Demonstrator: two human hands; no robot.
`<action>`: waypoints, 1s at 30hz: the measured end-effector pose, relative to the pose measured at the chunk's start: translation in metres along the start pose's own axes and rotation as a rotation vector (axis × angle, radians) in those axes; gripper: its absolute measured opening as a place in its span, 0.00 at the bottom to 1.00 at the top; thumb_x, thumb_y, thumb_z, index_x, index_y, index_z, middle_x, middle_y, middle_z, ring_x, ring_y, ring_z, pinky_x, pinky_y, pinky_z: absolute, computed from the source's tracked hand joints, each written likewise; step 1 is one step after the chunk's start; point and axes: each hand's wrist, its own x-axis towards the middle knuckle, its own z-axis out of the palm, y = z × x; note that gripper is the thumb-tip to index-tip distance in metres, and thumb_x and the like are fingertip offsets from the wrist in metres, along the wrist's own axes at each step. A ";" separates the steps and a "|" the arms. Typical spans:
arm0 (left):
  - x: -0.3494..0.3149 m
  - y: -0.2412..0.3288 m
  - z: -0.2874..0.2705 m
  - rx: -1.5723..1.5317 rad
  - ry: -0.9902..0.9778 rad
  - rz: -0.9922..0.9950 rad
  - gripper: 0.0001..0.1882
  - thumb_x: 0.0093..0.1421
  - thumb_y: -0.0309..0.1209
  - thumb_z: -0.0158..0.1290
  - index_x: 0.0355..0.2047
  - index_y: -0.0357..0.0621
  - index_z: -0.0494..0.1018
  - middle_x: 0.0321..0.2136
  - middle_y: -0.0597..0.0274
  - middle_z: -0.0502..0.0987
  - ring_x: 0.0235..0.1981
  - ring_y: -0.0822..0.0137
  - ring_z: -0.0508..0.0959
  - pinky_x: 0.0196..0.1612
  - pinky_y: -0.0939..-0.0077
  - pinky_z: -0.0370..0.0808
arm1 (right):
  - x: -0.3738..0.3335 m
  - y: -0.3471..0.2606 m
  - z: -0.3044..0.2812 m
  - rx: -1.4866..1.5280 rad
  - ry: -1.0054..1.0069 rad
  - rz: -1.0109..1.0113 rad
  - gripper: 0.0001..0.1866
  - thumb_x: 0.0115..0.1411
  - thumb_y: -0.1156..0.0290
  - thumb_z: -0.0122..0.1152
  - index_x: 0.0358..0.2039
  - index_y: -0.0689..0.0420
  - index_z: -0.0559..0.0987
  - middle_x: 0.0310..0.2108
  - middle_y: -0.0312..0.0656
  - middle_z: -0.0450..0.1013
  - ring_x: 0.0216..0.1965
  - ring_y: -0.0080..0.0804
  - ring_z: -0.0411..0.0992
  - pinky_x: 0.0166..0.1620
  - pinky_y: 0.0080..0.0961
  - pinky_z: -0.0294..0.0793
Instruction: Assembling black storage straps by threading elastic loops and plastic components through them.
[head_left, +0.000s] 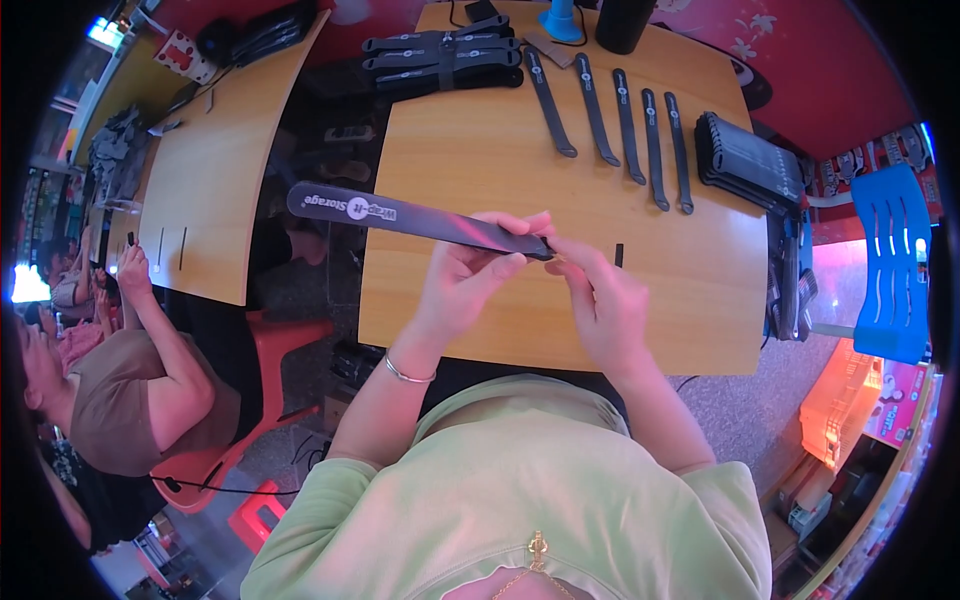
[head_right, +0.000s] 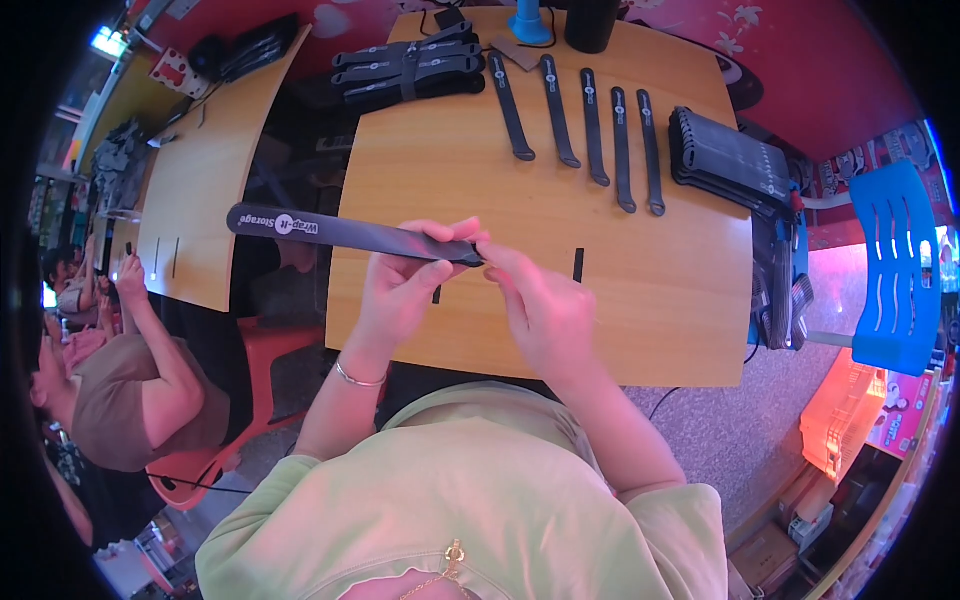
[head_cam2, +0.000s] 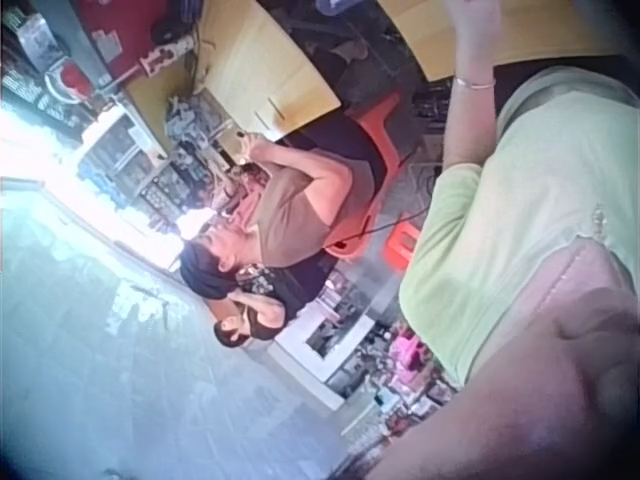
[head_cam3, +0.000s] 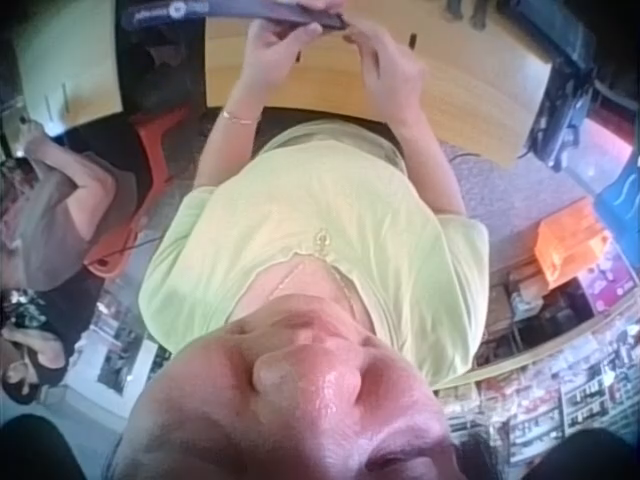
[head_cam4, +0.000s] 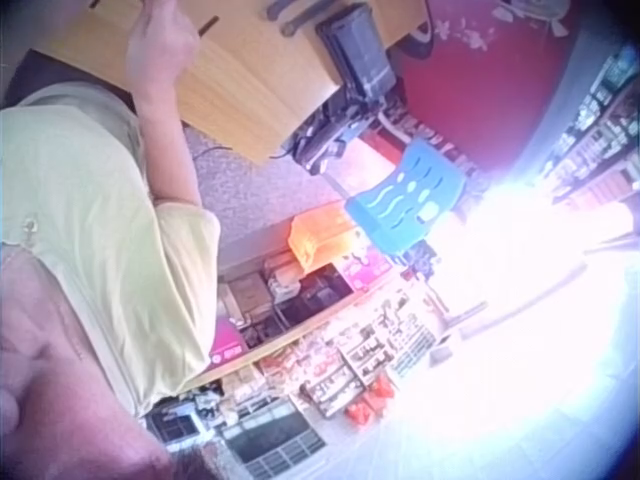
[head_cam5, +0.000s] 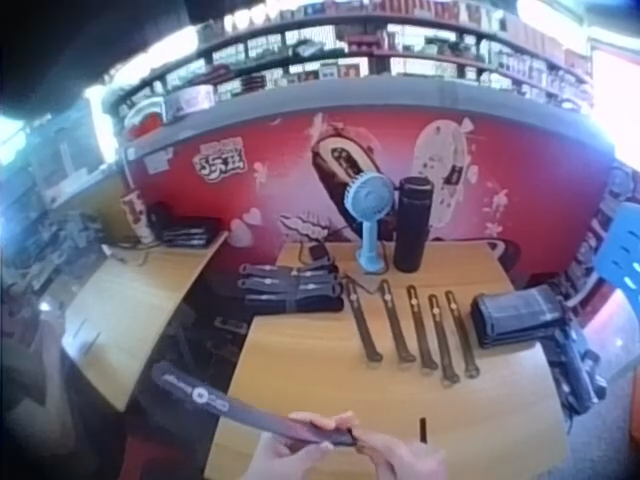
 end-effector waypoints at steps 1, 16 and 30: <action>0.002 0.000 -0.003 -0.103 0.004 -0.058 0.16 0.58 0.17 0.49 0.47 0.35 0.65 0.50 0.46 0.70 0.53 0.62 0.70 0.54 0.70 0.68 | 0.001 0.000 0.001 0.044 -0.013 -0.007 0.15 0.55 0.85 0.54 0.43 0.58 0.74 0.32 0.46 0.77 0.31 0.30 0.78 0.32 0.19 0.74; 0.009 -0.027 0.026 0.197 0.265 0.070 0.37 0.55 0.21 0.56 0.61 0.32 0.49 0.39 0.59 0.70 0.46 0.66 0.74 0.44 0.79 0.75 | 0.006 0.003 0.017 0.182 0.087 0.143 0.14 0.55 0.79 0.56 0.43 0.52 0.75 0.23 0.41 0.75 0.23 0.29 0.76 0.26 0.22 0.72; 0.008 -0.032 0.030 -0.166 0.456 -0.086 0.19 0.58 0.20 0.51 0.50 0.36 0.66 0.38 0.60 0.75 0.36 0.75 0.74 0.40 0.83 0.73 | 0.004 0.013 0.025 0.337 0.089 0.322 0.06 0.60 0.77 0.53 0.38 0.58 0.68 0.22 0.41 0.76 0.22 0.23 0.74 0.24 0.17 0.68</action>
